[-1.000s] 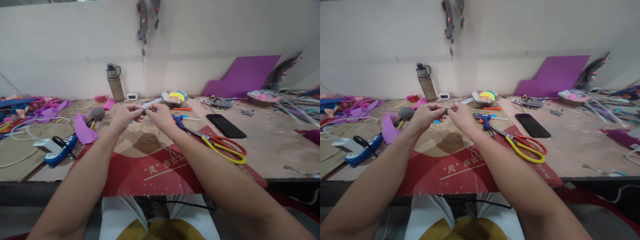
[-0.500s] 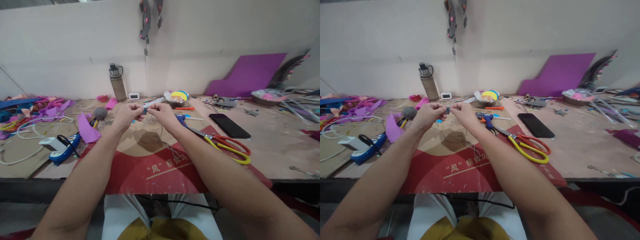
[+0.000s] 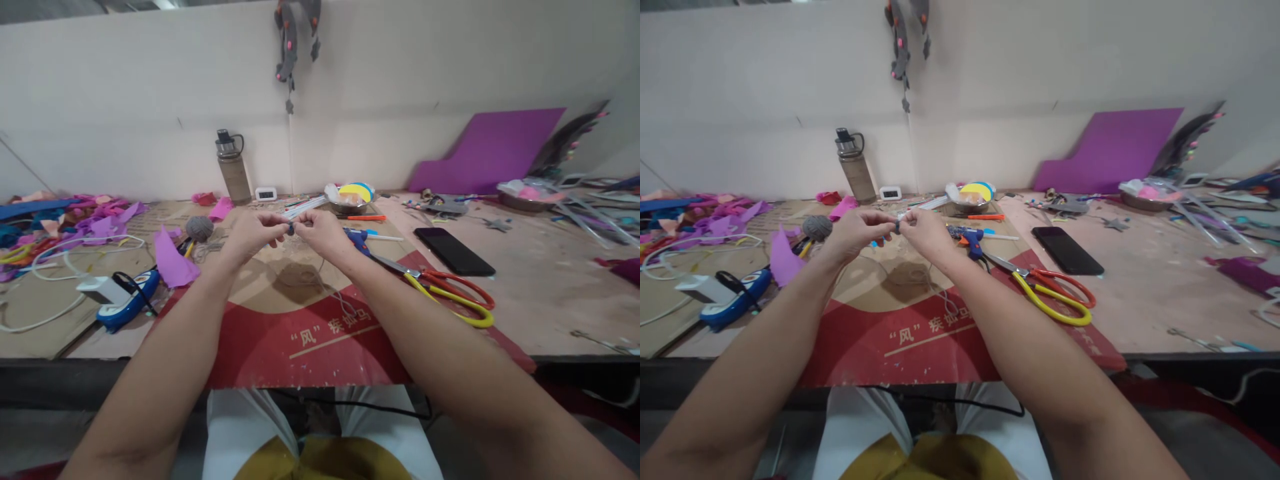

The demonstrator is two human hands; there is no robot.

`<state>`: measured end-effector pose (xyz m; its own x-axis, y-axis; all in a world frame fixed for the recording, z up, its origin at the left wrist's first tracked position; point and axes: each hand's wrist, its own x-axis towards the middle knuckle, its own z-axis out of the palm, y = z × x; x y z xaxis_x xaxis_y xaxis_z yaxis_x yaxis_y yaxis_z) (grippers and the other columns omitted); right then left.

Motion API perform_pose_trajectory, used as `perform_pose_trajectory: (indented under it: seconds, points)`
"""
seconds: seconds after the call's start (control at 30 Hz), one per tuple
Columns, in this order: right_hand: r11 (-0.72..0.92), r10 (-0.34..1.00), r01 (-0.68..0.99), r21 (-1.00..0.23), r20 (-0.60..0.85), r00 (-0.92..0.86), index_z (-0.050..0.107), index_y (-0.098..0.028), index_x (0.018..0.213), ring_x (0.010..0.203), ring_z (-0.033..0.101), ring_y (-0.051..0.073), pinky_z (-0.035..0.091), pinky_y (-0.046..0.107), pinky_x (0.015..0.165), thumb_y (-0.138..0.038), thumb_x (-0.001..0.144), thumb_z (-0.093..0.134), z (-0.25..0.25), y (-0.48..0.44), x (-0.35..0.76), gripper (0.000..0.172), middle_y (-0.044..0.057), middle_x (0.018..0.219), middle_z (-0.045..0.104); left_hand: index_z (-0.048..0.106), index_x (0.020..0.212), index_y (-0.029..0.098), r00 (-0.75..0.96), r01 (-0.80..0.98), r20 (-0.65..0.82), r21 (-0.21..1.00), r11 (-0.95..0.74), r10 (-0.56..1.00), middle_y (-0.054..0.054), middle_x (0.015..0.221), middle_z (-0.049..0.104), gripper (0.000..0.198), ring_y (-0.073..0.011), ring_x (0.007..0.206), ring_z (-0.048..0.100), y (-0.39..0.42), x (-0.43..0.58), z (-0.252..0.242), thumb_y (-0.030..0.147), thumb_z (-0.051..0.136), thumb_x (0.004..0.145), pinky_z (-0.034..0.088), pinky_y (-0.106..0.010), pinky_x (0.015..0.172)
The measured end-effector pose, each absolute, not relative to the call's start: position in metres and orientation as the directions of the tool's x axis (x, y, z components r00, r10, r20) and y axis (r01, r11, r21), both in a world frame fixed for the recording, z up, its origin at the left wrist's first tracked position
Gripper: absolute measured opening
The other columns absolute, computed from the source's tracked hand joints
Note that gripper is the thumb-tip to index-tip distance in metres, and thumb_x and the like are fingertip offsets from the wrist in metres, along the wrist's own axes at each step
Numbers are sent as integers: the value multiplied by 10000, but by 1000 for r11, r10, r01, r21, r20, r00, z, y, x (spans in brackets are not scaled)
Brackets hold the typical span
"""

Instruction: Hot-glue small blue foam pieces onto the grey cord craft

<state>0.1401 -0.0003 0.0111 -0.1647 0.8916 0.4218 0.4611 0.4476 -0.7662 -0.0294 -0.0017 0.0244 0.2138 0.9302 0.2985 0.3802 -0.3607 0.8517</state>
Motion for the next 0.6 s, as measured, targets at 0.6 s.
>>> perform_pose_trajectory:
  seconds: [0.6]
  points:
    - [499, 867, 510, -701, 397, -302, 603, -157, 747, 663, 490, 118, 323, 240, 636, -245, 889, 473, -5, -7, 122, 211, -11, 673, 566, 685, 680, 160, -159, 594, 528, 726, -347, 834, 1, 544, 616, 62, -111, 459, 537, 17, -42, 9, 186, 629, 677, 365, -213, 456]
